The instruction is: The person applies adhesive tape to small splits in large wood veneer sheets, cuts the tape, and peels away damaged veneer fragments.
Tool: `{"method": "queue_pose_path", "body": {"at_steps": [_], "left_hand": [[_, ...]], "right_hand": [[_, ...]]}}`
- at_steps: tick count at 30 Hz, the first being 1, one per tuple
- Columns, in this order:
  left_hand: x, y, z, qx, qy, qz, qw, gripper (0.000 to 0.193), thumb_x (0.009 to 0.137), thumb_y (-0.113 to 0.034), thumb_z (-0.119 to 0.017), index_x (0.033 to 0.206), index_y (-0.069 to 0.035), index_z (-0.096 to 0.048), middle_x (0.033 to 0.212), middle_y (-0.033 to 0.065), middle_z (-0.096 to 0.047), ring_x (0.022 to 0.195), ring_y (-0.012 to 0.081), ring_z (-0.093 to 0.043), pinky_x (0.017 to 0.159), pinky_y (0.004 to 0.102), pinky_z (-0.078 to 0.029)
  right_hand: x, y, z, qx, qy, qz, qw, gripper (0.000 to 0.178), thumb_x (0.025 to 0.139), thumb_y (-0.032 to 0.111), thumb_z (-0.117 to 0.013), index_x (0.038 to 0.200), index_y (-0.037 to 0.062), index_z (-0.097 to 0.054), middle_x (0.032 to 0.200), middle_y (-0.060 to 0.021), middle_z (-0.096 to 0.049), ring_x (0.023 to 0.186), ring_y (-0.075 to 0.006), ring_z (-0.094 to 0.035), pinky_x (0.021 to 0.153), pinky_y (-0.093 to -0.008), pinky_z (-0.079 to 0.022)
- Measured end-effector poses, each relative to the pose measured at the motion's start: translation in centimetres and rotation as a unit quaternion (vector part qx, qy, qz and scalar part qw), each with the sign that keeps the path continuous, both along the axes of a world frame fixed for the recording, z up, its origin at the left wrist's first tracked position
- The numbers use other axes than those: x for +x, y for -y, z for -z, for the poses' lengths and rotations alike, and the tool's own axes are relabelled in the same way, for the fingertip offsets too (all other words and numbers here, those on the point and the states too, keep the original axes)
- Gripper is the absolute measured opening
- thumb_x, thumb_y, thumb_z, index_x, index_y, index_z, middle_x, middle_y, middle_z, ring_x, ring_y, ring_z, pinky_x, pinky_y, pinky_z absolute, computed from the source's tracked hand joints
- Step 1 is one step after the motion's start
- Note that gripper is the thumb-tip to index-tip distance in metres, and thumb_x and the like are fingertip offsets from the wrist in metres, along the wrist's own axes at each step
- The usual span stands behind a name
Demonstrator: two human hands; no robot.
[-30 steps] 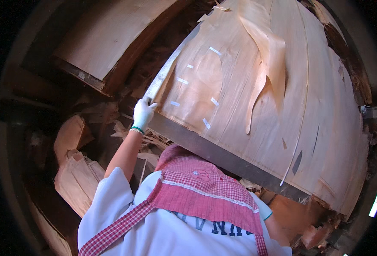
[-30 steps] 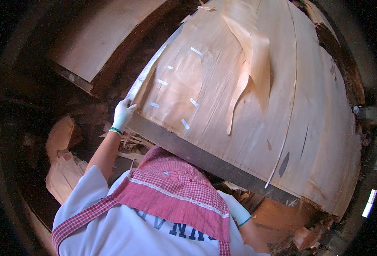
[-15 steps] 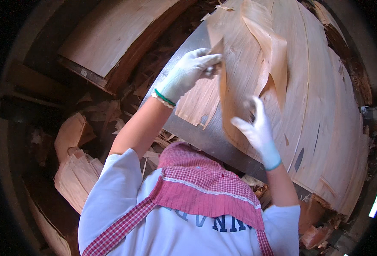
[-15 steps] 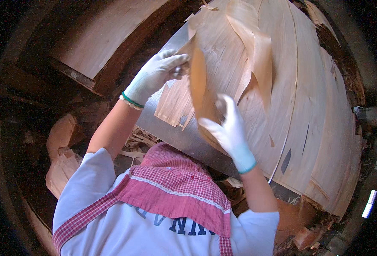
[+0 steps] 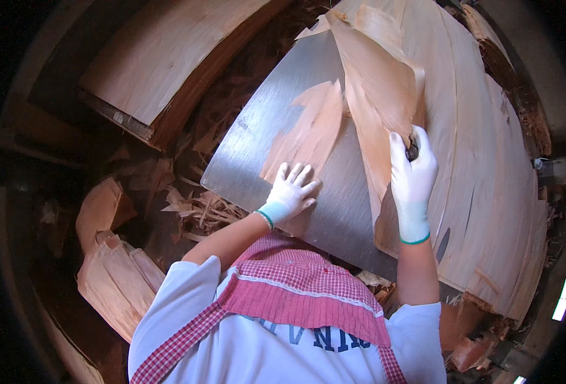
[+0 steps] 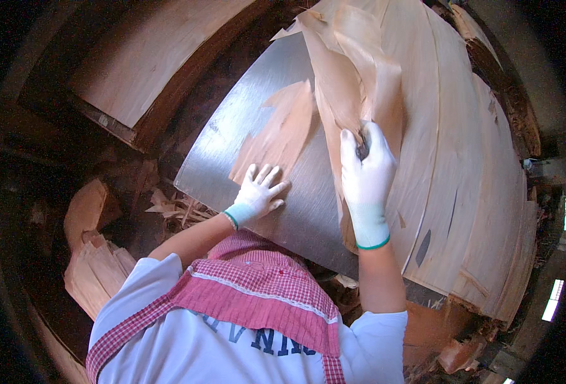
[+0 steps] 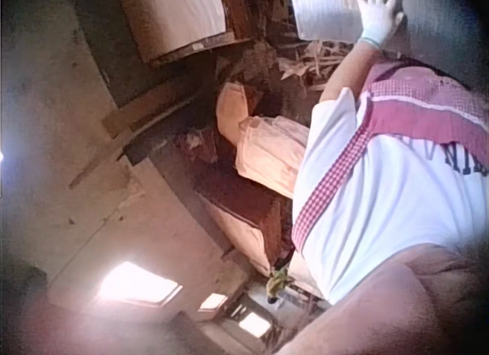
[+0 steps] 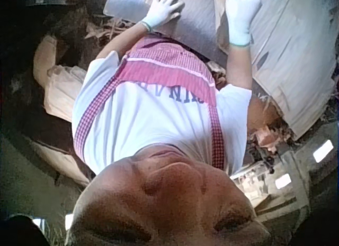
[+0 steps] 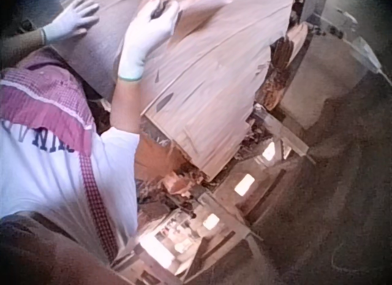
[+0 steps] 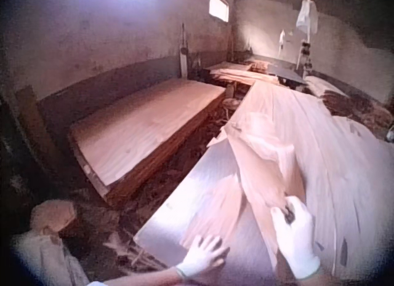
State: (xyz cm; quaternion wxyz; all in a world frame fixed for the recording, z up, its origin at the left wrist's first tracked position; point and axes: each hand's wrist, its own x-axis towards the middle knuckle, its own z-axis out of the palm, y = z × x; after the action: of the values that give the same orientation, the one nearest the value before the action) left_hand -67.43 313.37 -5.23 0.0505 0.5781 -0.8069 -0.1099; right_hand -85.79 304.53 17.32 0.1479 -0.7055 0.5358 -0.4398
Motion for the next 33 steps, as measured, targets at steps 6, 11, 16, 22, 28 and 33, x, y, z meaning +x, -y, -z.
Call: {"method": "queue_pose_path", "body": {"at_steps": [6, 11, 16, 22, 28, 33], "left_hand": [[1.6, -1.6, 1.4, -0.060, -0.033, -0.081, 0.994, 0.051, 0.090, -0.029, -0.062, 0.138, -0.018, -0.051, 0.148, 0.0145, -0.043, 0.142, 0.0327, -0.035, 0.116, 0.0541, -0.024], [4.9, -3.0, 1.6, -0.107, -0.081, -0.176, 0.975, 0.042, 0.086, -0.008, -0.056, 0.128, -0.004, -0.056, 0.135, 0.0175, -0.053, 0.127, 0.0354, -0.049, 0.111, 0.0470, -0.036], [17.2, -7.1, 0.3, -0.130, -0.041, -0.342, 0.930, 0.038, 0.082, -0.004, -0.060, 0.120, -0.001, -0.063, 0.121, 0.0206, -0.060, 0.111, 0.0372, -0.057, 0.097, 0.0465, -0.044], [27.8, -13.4, -3.6, -0.172, 0.023, -0.465, 0.868, 0.028, 0.097, -0.019, -0.053, 0.111, 0.000, -0.067, 0.124, 0.0213, -0.063, 0.118, 0.0360, -0.058, 0.100, 0.0446, -0.044], [27.6, -12.9, -5.8, -0.185, -0.116, -0.515, 0.829, 0.040, 0.102, -0.018, -0.049, 0.072, 0.006, -0.060, 0.117, 0.0250, -0.066, 0.107, 0.0363, -0.063, 0.096, 0.0412, -0.047], [27.0, -7.1, -8.0, -0.252, -0.107, -0.411, 0.870, 0.026, 0.099, -0.012, -0.051, 0.091, 0.006, -0.067, 0.124, 0.0236, -0.062, 0.116, 0.0364, -0.058, 0.102, 0.0427, -0.044]], "right_hand": [[-0.8, -0.4, -1.3, 0.027, 0.022, 0.052, 0.998, 0.018, 0.094, 0.016, -0.066, 0.096, -0.0010, -0.059, 0.072, -0.0055, -0.050, 0.066, -0.0101, -0.046, 0.060, -0.0272, -0.043], [-0.2, -1.7, 0.3, 0.044, -0.044, -0.015, 0.998, 0.018, 0.092, 0.021, -0.067, 0.101, 0.0059, -0.066, 0.074, -0.0128, -0.067, 0.070, -0.0280, -0.067, 0.065, -0.0399, -0.052], [0.4, -1.5, 4.5, 0.262, 0.057, -0.371, 0.889, 0.044, 0.086, 0.027, -0.077, 0.119, 0.0035, -0.060, 0.107, -0.0126, -0.068, 0.101, -0.0204, -0.065, 0.090, -0.0339, -0.051], [-8.2, 12.9, 11.1, 0.249, 0.224, 0.075, 0.939, 0.046, 0.081, 0.019, -0.080, 0.117, -0.0002, -0.058, 0.105, -0.0110, -0.066, 0.098, -0.0211, -0.063, 0.085, -0.0335, -0.052], [-11.5, 23.5, 20.0, 0.227, -0.040, 0.204, 0.951, 0.072, 0.078, 0.031, -0.082, 0.130, -0.0015, -0.044, 0.114, -0.0250, -0.063, 0.107, -0.0381, -0.062, 0.091, -0.0438, -0.051], [-8.9, 25.0, 18.8, 0.225, -0.152, 0.197, 0.942, 0.028, 0.088, 0.030, -0.065, 0.103, 0.0064, -0.064, 0.106, -0.0231, -0.068, 0.099, -0.0429, -0.064, 0.086, -0.0513, -0.051]]}}
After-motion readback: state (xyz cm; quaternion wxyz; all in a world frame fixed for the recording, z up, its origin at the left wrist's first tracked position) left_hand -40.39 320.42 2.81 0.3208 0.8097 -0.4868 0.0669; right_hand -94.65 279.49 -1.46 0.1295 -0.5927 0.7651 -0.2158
